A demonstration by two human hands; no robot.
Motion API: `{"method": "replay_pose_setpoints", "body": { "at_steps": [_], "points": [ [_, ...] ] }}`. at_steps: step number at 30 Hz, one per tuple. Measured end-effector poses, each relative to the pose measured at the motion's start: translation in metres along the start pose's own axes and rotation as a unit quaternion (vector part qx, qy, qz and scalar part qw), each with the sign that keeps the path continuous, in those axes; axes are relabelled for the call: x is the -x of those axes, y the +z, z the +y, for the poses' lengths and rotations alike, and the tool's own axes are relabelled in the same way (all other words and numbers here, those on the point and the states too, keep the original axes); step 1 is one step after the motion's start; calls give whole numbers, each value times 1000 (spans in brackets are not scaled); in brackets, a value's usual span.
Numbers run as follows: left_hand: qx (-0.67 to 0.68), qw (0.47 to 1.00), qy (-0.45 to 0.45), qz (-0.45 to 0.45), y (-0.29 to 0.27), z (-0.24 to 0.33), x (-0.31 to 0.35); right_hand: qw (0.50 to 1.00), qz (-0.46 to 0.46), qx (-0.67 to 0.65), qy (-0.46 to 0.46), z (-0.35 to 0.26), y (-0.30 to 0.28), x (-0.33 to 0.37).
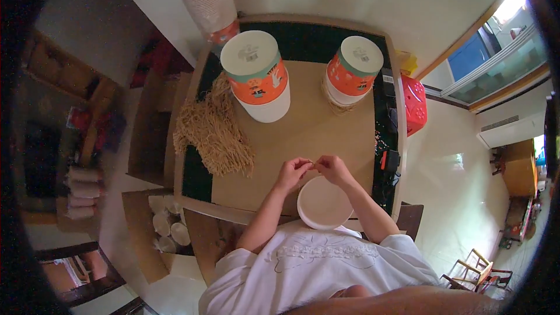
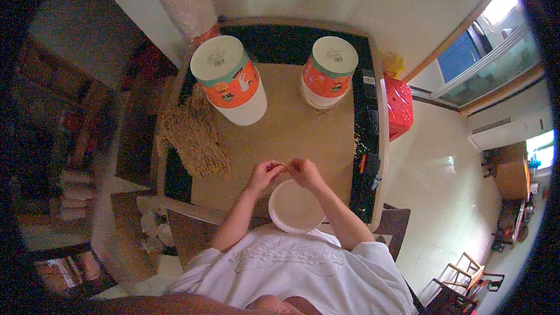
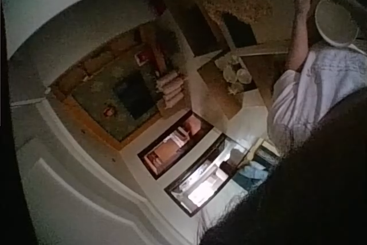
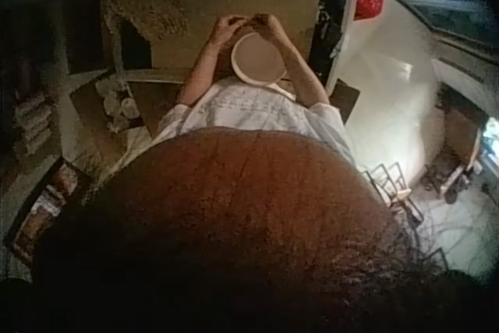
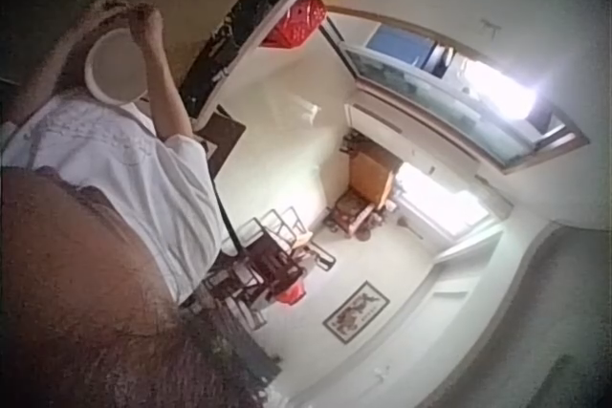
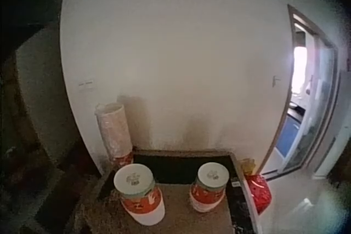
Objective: Inspecting, separating, and stacking paper cups at a workstation.
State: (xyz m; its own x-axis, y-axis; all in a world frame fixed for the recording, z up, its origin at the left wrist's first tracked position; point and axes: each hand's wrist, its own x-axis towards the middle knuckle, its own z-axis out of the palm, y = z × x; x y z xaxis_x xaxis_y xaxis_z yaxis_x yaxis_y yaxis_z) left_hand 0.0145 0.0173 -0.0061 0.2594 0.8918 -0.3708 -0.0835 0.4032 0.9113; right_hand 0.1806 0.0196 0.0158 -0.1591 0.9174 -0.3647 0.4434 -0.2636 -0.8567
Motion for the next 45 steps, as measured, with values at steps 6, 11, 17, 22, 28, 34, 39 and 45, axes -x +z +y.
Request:
{"method": "replay_pose_setpoints", "body": {
  "at_steps": [6,11,17,22,28,34,39,45],
  "points": [
    [22,999,-14,27,4,4,-2,1000,-2,28,0,0,0,1],
    [-27,998,45,42,3,-3,-6,999,-1,51,12,-9,1,0],
    [-61,995,49,61,10,3,-15,978,-91,-179,52,12,-5,-22],
    [-25,999,46,13,4,1,-20,967,-152,-189,77,7,-20,-26],
    [-154,986,49,36,6,1,-17,932,-134,-310,133,14,-23,-22],
    [-75,990,113,31,7,-9,-25,964,-132,-228,44,25,-17,-26],
    [-150,980,108,74,11,-7,-24,968,-129,-209,46,18,-16,-25],
    [-246,933,222,138,23,7,-22,973,-128,-186,41,19,-22,-25]
  ]
}}
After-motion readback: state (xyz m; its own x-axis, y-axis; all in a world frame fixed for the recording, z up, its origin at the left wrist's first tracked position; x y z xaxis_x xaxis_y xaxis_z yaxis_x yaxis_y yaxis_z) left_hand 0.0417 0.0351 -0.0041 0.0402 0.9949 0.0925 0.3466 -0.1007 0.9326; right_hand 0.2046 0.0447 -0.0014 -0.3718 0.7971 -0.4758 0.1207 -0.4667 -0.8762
